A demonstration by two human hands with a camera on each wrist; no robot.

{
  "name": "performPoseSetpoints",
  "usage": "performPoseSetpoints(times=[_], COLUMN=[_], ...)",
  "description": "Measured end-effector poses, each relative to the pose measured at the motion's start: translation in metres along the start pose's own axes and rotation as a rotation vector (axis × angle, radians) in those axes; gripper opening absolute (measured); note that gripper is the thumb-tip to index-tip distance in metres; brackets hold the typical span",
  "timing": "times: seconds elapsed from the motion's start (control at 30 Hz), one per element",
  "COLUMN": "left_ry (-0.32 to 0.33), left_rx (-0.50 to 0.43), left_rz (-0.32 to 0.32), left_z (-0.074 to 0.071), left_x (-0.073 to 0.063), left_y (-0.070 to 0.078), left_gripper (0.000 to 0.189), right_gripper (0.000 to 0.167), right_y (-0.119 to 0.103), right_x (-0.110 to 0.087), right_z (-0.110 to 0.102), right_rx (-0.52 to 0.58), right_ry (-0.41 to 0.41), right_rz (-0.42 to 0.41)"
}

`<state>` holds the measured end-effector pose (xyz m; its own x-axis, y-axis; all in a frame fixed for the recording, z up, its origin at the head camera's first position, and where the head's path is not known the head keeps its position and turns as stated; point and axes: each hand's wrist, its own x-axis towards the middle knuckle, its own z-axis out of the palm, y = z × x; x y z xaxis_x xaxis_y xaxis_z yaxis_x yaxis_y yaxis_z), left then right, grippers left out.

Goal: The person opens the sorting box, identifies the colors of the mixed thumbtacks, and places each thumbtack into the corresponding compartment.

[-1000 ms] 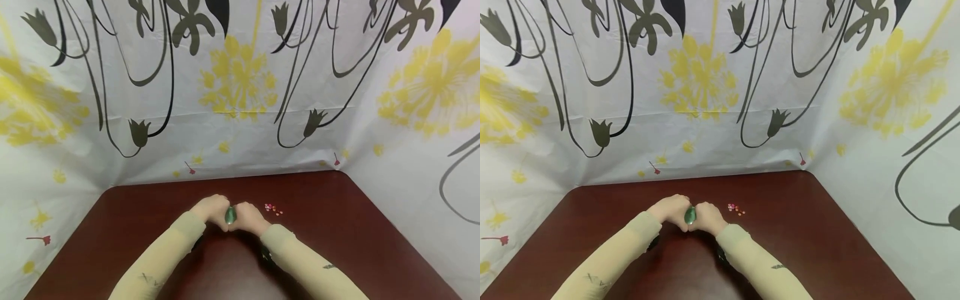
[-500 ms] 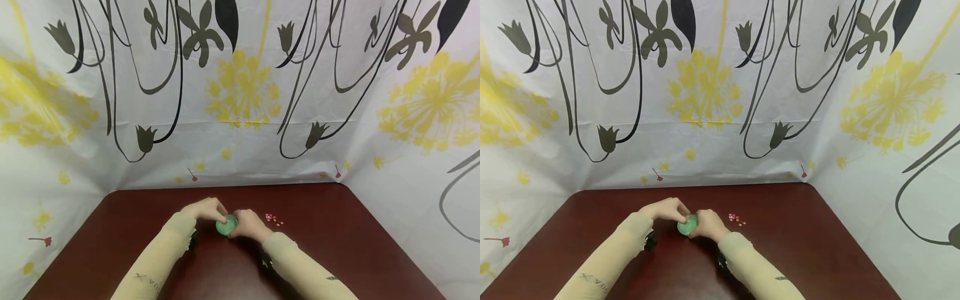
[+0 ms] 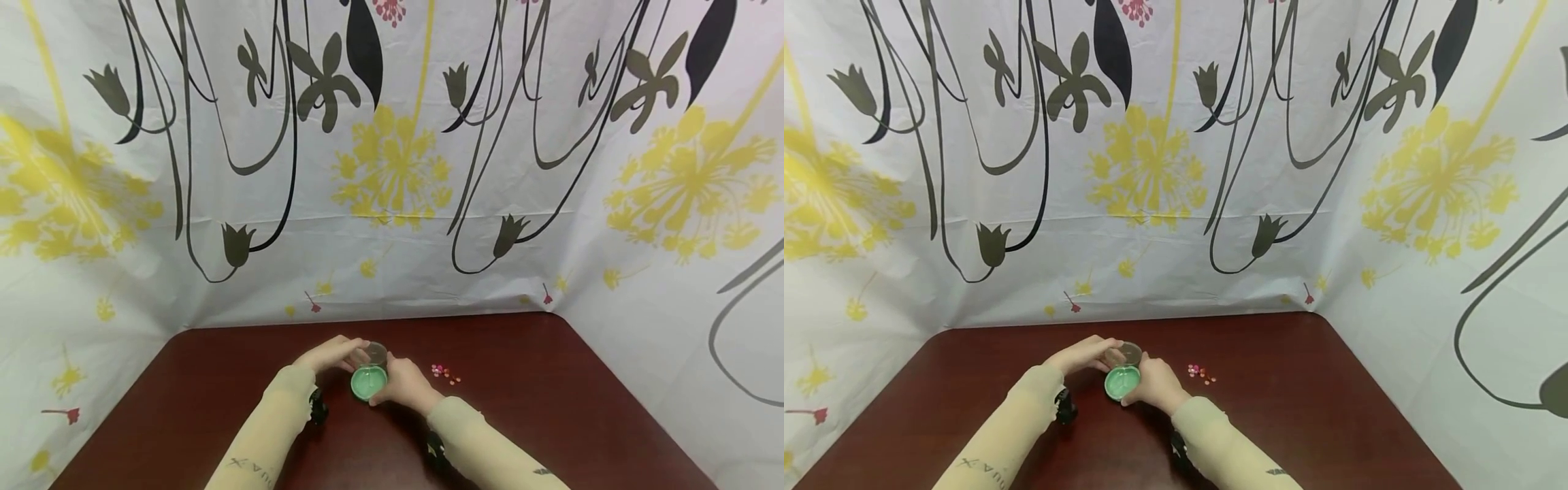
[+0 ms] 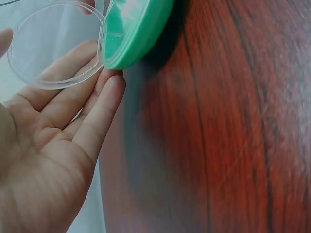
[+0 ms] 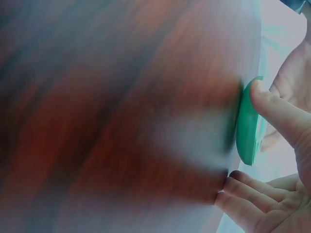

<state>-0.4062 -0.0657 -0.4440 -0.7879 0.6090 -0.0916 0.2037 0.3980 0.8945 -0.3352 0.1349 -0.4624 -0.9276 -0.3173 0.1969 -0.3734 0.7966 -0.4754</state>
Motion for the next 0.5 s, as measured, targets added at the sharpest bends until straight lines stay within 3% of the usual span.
performPoseSetpoints(times=[0.27, 0.5], left_ry=[0.057, 0.084], left_rx=[-0.025, -0.088], left_rz=[-0.020, -0.017], left_z=[0.007, 0.012], left_x=[0.005, 0.000], left_y=[-0.007, -0.012], left_gripper=[0.058, 0.060], right_gripper=[0.085, 0.090], right_y=[-0.002, -0.003], right_x=[-0.003, -0.002], right_z=[0.001, 0.001], right_rx=[-0.012, -0.005], right_ry=[0.040, 0.041], right_rz=[-0.047, -0.017])
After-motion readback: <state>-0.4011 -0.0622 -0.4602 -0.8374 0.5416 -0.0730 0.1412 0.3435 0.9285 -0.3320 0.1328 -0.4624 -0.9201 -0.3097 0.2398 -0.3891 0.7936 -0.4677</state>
